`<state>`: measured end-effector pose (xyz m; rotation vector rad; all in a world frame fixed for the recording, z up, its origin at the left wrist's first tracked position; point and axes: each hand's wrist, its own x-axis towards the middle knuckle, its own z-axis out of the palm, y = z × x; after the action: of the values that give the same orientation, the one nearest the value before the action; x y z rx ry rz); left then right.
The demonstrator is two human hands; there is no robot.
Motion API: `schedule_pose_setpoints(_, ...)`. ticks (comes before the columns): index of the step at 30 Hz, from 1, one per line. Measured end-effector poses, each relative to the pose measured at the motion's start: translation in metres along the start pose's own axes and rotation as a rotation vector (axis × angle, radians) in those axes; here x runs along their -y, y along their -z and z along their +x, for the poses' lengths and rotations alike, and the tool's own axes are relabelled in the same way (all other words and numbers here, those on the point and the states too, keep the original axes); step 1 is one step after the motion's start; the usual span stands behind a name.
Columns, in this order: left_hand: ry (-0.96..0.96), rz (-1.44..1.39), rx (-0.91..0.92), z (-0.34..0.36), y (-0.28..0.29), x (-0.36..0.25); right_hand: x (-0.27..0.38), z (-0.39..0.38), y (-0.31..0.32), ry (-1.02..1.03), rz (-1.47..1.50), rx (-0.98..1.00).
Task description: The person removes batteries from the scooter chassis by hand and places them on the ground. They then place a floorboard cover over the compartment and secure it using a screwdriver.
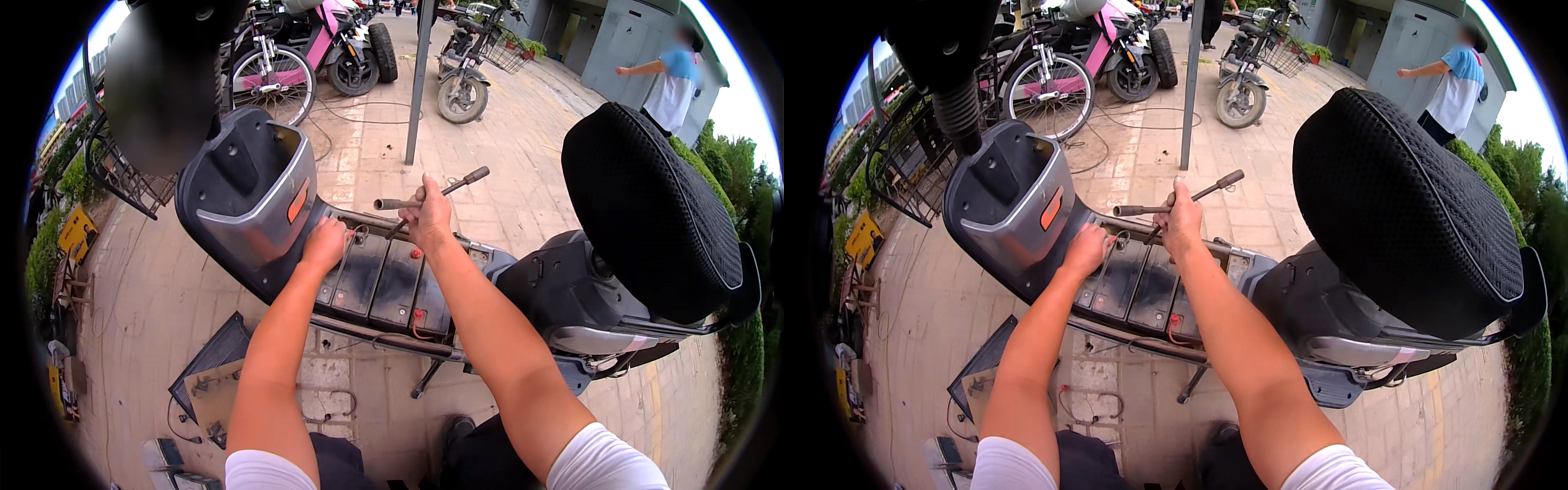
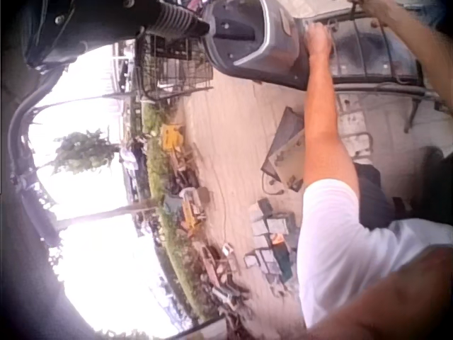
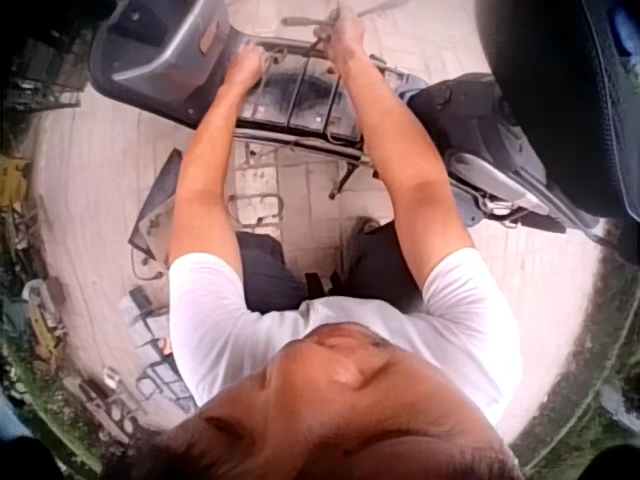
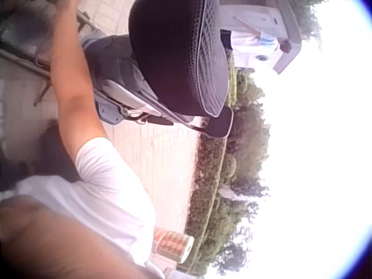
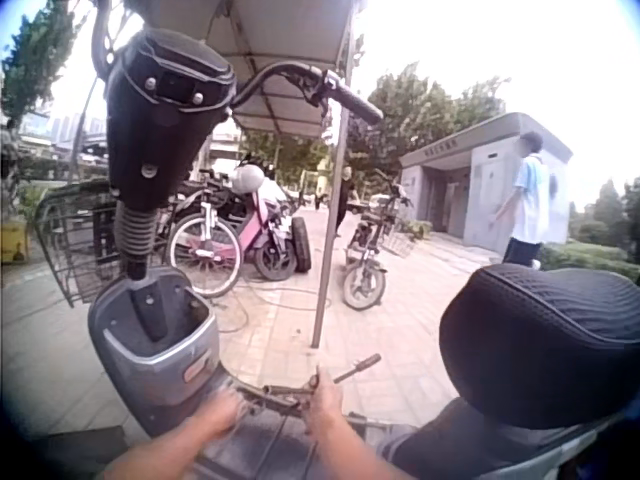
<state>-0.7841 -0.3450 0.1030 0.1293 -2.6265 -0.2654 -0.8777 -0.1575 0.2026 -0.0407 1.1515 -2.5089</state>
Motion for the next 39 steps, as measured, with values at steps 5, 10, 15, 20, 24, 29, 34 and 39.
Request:
schedule_pose_setpoints(5, 0.028, 0.024, -0.020, -0.004, -0.001, 0.000, 0.000, -0.010, -0.007, -0.011, -0.003, 0.011)
schedule_pose_setpoints(10, -0.040, -0.141, -0.023, -0.010, -0.001, 0.008, -0.003, -0.010, -0.009, -0.001, 0.006, 0.033)
schedule_pose_setpoints(15, -0.009, -0.029, -0.032, -0.005, -0.004, 0.007, -0.010, -0.001, -0.003, -0.014, 0.035, 0.030)
schedule_pose_setpoints(20, -0.004, 0.000, -0.045, -0.008, -0.011, 0.007, -0.007, -0.002, -0.004, -0.007, -0.042, -0.019)
schedule_pose_setpoints(24, 0.010, -0.176, -0.060, -0.013, 0.008, -0.001, -0.015, 0.008, 0.004, 0.012, -0.012, 0.038)
schedule_pose_setpoints(29, -0.018, -0.206, -0.079, -0.005, 0.000, 0.005, -0.014, 0.001, 0.000, -0.019, -0.004, -0.001)
schedule_pose_setpoints(34, -0.015, -0.055, -0.095, -0.008, 0.001, -0.005, -0.012, 0.001, 0.003, -0.001, -0.019, 0.000)
schedule_pose_setpoints(39, -0.032, 0.030, -0.123, -0.010, 0.001, -0.001, -0.013, -0.002, 0.002, -0.011, -0.014, 0.025)
